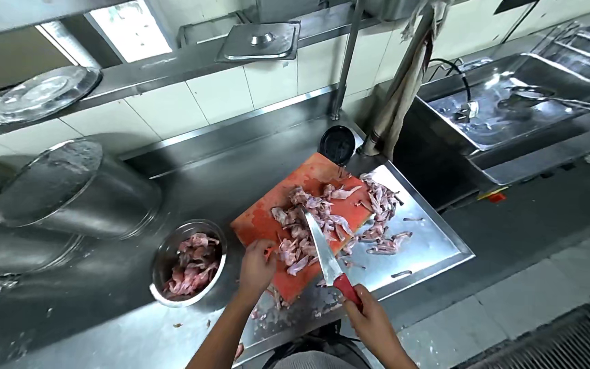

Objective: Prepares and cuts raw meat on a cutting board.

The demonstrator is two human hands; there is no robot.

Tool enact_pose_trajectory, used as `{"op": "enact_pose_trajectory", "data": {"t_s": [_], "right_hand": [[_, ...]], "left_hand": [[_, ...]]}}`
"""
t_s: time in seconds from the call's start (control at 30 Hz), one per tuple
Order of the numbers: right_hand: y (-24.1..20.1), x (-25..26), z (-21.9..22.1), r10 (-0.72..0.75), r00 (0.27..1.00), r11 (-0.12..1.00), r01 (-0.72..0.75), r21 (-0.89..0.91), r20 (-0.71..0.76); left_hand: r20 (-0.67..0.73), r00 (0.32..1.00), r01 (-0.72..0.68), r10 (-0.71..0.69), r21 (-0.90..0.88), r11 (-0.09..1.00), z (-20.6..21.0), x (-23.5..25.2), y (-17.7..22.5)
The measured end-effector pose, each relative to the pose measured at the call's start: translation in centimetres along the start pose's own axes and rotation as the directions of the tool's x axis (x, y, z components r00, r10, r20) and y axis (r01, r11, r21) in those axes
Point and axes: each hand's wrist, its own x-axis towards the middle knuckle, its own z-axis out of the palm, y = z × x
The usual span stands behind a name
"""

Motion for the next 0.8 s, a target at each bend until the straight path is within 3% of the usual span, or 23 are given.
{"op": "enact_pose_trajectory", "data": {"t_s": [0.07, 0.13, 0.2, 0.3, 0.4, 0.5, 0.57, 0.6, 0.7, 0.8], "right_hand": [[0.5, -0.1, 0.1, -0.059, 0.996, 0.998, 0.058, -0.005, -0.06], [0.8, -0.1, 0.3, -0.079, 0.993, 0.997, 0.079, -0.008, -0.084], [0.5, -0.2, 0.4, -0.064, 0.995, 0.998, 0.064, -0.004, -0.083], [0.3, -0.3, 0.7, -0.077, 0.994, 0.997, 0.077, -0.001, -0.084], [0.9, -0.7, 1.1, -0.092, 0.994, 0.994, 0.095, 0.049, -0.062], [0.5, -1.1, 1.0, -0.015, 0.999, 0.981, 0.008, 0.192, 0.038], [-0.2, -1.3, 0.9, 0.02, 0.994, 0.972, -0.045, 0.23, 0.111], [-0.5, -1.1, 0.9, 0.017, 0.992, 0.978, -0.042, 0.206, 0.123], [-1.5, -0.7, 1.2, -0.098, 0.989, 0.995, 0.101, -0.024, 0.107], [-2.3, -0.4, 1.6, -0.144, 0.968, 0.96, 0.187, -0.208, 0.205]], "left_hand": [[0.165, 0.984, -0.083, 0.063, 0.116, 0.99, 0.5, 2.0, 1.9], [0.335, 0.942, -0.08, -0.024, 0.292, 0.953, 1.5, 4.0, 4.2], [0.406, 0.901, -0.043, -0.149, 0.426, 0.903, 2.5, 5.3, 5.9], [0.447, 0.872, -0.042, -0.201, 0.477, 0.878, 2.4, 5.8, 6.7], [0.463, 0.88, -0.061, -0.107, 0.332, 0.941, 0.7, 5.0, 5.4], [0.213, 0.977, 0.029, -0.014, -0.068, 0.997, -0.9, 2.8, 3.6], [0.092, 0.995, 0.078, -0.046, -0.379, 0.922, -0.1, 1.3, 2.6], [0.077, 0.993, 0.112, -0.087, -0.453, 0.884, 0.6, 0.7, 2.3], [0.078, 0.969, 0.245, -0.234, -0.419, 0.874, 2.5, -0.4, 1.0], [0.056, 0.967, 0.252, -0.249, -0.375, 0.892, 2.7, -1.3, 0.5]]}}
